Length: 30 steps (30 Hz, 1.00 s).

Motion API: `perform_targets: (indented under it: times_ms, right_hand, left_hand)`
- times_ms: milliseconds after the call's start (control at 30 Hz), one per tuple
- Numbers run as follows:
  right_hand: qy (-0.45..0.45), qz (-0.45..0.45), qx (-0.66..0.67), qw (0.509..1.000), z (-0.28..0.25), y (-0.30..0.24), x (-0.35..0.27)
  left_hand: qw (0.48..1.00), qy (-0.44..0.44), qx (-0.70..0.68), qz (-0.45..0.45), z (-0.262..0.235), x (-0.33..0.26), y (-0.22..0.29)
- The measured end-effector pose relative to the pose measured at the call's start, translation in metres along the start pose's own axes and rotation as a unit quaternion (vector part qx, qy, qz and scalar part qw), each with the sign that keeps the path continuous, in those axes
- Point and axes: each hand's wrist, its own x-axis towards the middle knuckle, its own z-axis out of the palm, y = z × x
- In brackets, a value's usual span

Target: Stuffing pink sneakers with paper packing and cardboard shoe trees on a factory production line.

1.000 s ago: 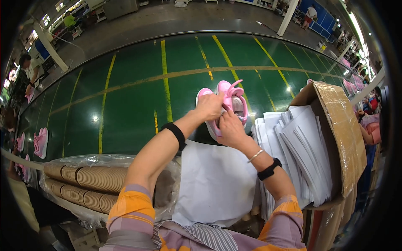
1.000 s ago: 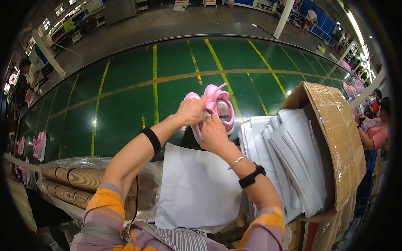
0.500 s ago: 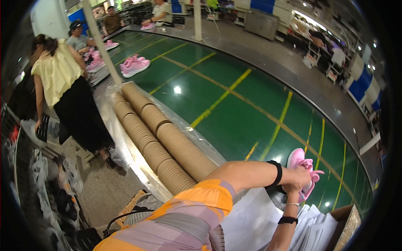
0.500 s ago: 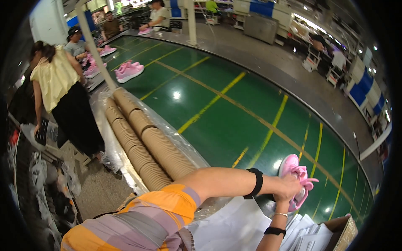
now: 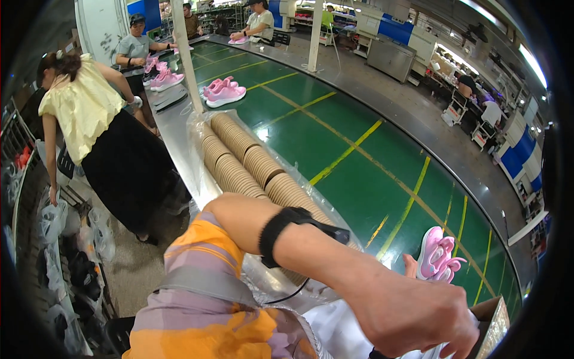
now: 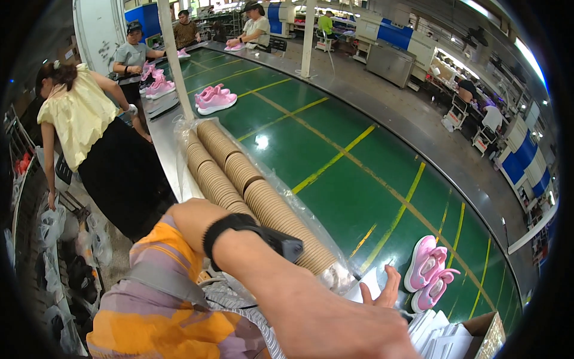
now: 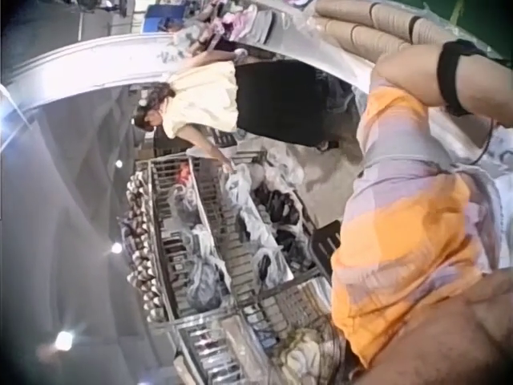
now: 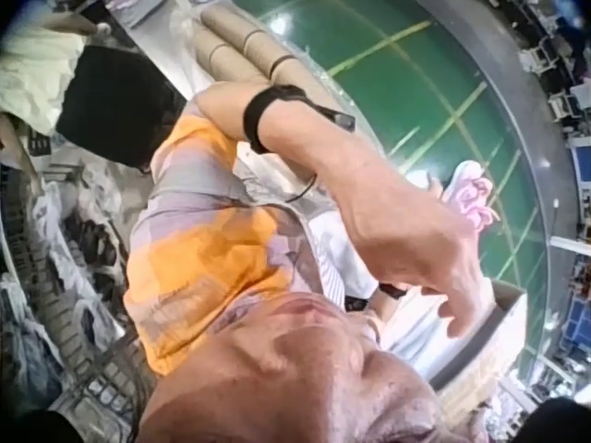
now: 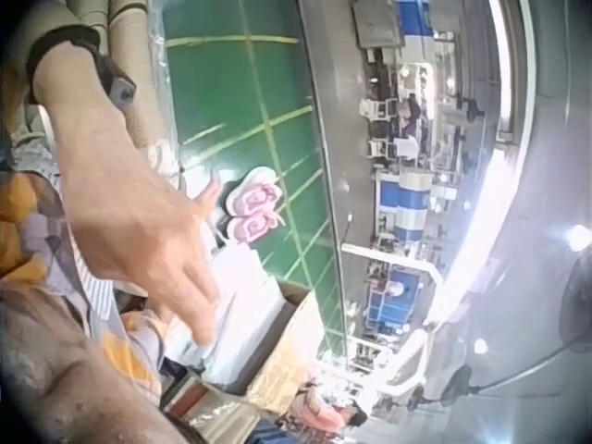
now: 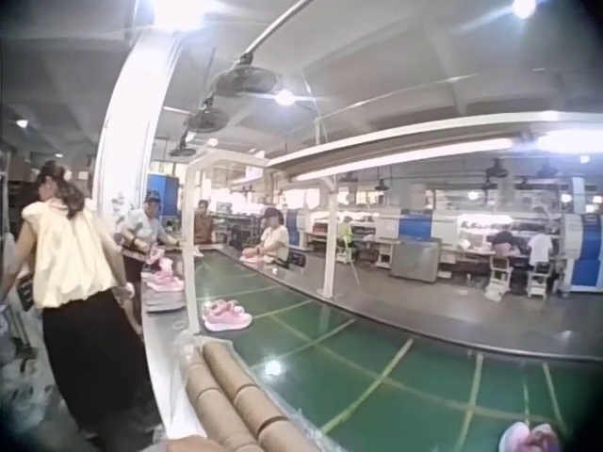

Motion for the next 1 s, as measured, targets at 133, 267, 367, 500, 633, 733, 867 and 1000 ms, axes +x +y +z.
perform_targets:
  times_ms: [133,267,367,500,633,733,867,1000]
  right_hand:
    - [-0.041,0.002,0.089,0.995,0.009,-0.043,-0.004]
    - [-0.084,0.026,0.131,0.988,0.035,-0.080,0.011]
    - [-0.055,0.045,0.136,0.988,0.032,-0.091,0.003]
    - [-0.048,0.124,0.271,0.953,0.056,-0.095,-0.007]
    - [0.005,0.220,0.422,0.879,0.086,-0.098,-0.011]
    - [0.027,0.265,0.456,0.849,0.099,-0.100,-0.011]
    - [0.055,0.231,0.501,0.832,0.113,-0.104,-0.011]
    - [0.096,0.222,0.481,0.843,0.119,-0.118,-0.009]
  left_hand:
    - [0.984,-0.021,0.077,0.162,0.014,-0.036,0.018]
    - [0.966,-0.233,0.102,-0.039,-0.002,-0.049,0.071]
    - [0.982,-0.183,0.018,-0.033,-0.023,-0.079,0.073]
    - [0.992,-0.115,0.011,-0.056,-0.016,-0.097,0.082]
    - [0.997,-0.054,0.017,-0.061,-0.025,-0.115,0.091]
    - [0.997,-0.016,0.022,-0.072,-0.035,-0.122,0.082]
    - [0.957,-0.039,0.223,-0.182,-0.057,-0.144,0.024]
    - [0.844,-0.081,0.434,-0.304,-0.069,-0.172,-0.063]
